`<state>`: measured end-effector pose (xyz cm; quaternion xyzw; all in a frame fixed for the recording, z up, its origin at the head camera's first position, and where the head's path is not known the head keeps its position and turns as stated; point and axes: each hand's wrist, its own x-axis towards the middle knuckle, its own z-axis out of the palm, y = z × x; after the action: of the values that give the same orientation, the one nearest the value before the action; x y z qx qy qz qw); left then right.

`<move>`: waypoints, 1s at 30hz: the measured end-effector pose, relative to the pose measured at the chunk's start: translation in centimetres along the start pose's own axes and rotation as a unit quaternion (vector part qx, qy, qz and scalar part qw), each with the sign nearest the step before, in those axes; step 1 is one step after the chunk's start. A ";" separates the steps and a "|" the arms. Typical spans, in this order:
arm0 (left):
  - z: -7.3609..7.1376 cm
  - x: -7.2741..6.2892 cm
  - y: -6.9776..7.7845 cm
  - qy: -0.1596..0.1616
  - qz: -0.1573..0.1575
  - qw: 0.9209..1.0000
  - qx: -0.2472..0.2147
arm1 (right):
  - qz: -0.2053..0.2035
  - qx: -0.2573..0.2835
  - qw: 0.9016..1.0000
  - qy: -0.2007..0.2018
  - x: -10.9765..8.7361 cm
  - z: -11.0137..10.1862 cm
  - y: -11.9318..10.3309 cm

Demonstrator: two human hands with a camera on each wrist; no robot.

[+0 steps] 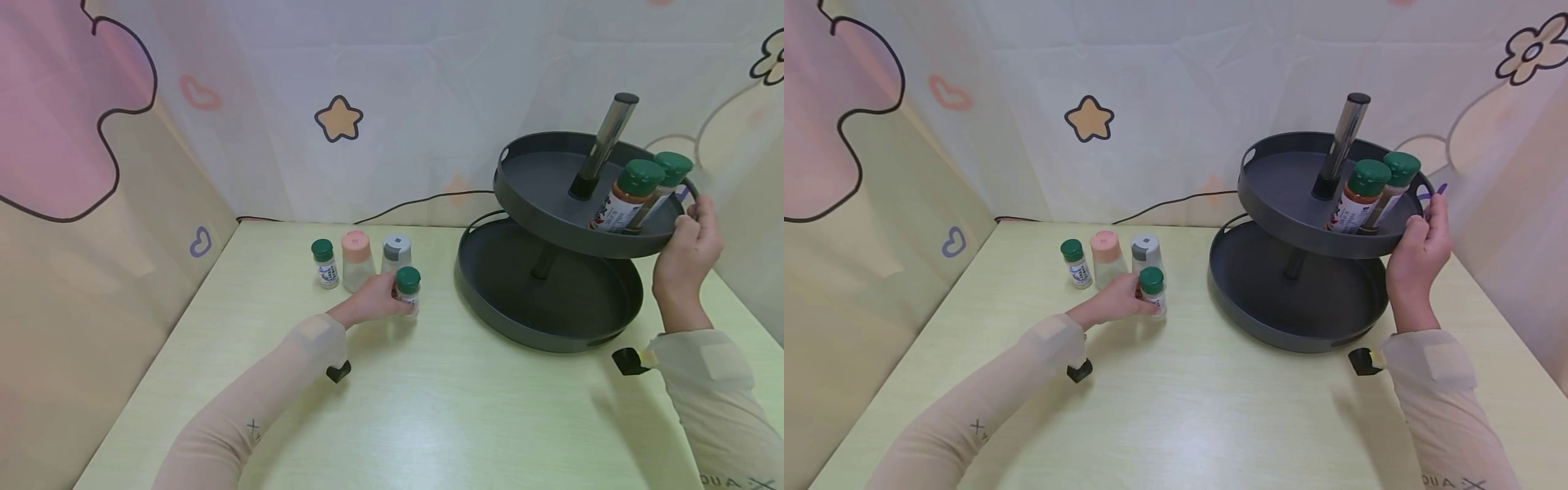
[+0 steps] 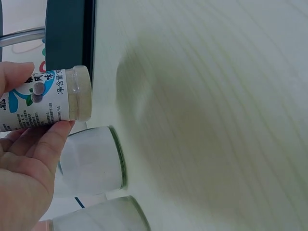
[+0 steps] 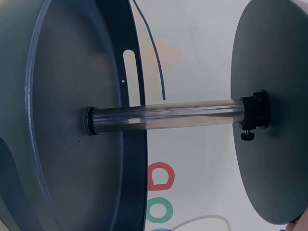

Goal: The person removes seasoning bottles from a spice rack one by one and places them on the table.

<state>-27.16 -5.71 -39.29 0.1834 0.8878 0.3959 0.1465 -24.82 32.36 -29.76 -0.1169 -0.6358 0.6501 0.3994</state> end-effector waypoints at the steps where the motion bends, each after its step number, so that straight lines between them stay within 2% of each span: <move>1: 0.0 0.0 -0.1 0.001 -0.003 1.000 0.003 | 0.007 0.002 1.000 -0.002 -0.1 -0.1 0.0; 10: -0.1 0.1 -0.6 -0.001 -0.022 1.000 0.015 | 0.027 0.002 1.000 -0.009 -0.3 -0.2 -0.1; 15: -0.2 0.2 -0.9 -0.007 -0.037 0.999 0.012 | 0.020 0.015 1.000 -0.006 -0.3 -0.2 -0.1; 25: -0.2 0.2 -1.5 -0.011 -0.056 0.998 0.011 | -0.002 0.007 1.000 0.001 -0.1 0.0 -0.1; 30: -0.3 0.1 -1.5 -0.010 -0.053 0.998 0.014 | -0.002 -0.001 1.000 0.002 -0.1 0.0 -0.1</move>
<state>-27.69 -6.78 -40.31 0.1418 0.9001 0.3735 0.1738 -24.71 32.29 -29.76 -0.1172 -0.6362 0.6481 0.4019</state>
